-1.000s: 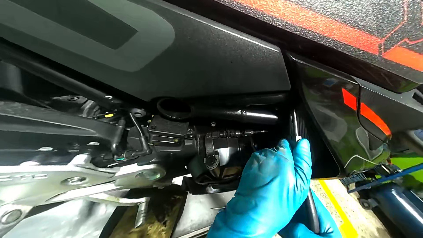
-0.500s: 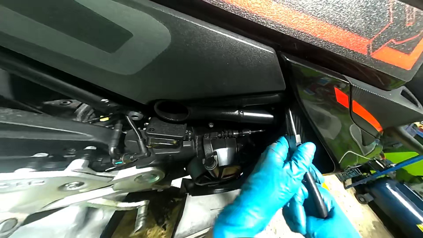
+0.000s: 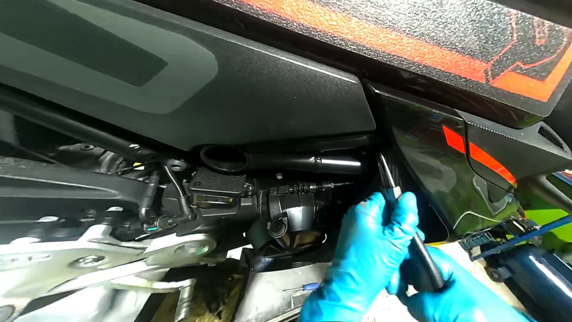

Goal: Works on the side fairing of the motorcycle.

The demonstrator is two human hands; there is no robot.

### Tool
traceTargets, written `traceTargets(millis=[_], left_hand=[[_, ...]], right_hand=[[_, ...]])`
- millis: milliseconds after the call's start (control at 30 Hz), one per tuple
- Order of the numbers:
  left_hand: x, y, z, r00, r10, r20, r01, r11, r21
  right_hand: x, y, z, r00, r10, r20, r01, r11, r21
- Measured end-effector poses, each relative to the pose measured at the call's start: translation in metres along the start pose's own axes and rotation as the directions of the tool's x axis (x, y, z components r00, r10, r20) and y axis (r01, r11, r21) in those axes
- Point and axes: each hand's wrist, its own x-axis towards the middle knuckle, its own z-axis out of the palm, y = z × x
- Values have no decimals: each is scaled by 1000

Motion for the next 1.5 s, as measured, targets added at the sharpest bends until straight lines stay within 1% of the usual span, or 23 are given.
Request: traceTargets(millis=[133,233,300,433,500,567,600,667,733,800,867,900,967,1000,1067,1133,1167,1200,1267,1300,1367,1433,1500], left_hand=[[3,19,-18,987,-131,98,117,984,136],[-2,29,-20,986,-160,36,157,984,79],[-5,37,-31,978,-203,58,196,976,98],[3,50,-67,927,-255,275,181,946,268],[11,50,-76,902,-246,355,153,951,270],[12,34,-70,923,-153,353,87,976,197],[9,23,-60,952,-73,297,34,990,134],[2,0,-24,991,108,79,-110,994,16],[1,-16,14,962,236,-137,-249,965,-81],[1,-18,35,939,240,-244,-284,945,-161],[-2,-11,36,957,149,-247,-206,953,-221],[-4,-5,30,971,80,-224,-133,964,-232],[-10,10,10,988,-47,-149,23,987,-160],[-11,18,-2,989,-101,-112,92,993,-79],[-13,38,-22,978,-186,-95,198,970,140],[-13,56,-35,974,-205,-91,224,905,362],[-12,59,-40,976,-207,-71,218,886,410],[-10,53,-44,981,-190,-35,188,896,402],[-5,22,-47,996,-49,75,32,977,212],[-2,1,-41,993,66,103,-73,995,72],[2,-30,-18,974,222,51,-209,959,-191],[-1,-35,2,973,229,-26,-224,913,-342],[-8,-22,9,988,116,-106,-144,940,-311]], right_hand=[[10,6,28,991,-9,-130,39,972,232],[17,11,55,975,-69,-212,160,877,452],[28,11,82,949,-93,-303,257,787,561],[56,-4,132,841,9,-541,384,696,607],[65,-8,142,791,45,-611,379,747,546],[60,-1,130,805,28,-593,295,848,440],[51,5,114,838,-10,-545,243,902,358],[28,8,66,925,-54,-376,112,984,136],[11,-6,15,985,27,-173,-43,995,-88],[7,-23,-12,988,149,-47,-156,959,-238],[8,-32,-14,976,216,-25,-215,941,-262],[8,-29,-6,981,193,-33,-196,960,-202],[11,-16,21,995,61,-74,-56,996,76],[16,-8,40,993,-5,-118,36,965,261],[29,5,79,969,-88,-229,202,816,541],[44,10,106,946,-124,-301,300,689,660],[50,13,111,936,-132,-325,325,677,660],[54,18,110,926,-152,-345,339,736,586],[50,23,90,922,-166,-349,248,947,205],[43,18,74,934,-118,-336,117,993,-22],[28,-5,48,943,142,-301,-237,921,-308],[22,-30,35,912,315,-263,-400,825,-398],[18,-30,32,941,271,-201,-318,911,-262]])
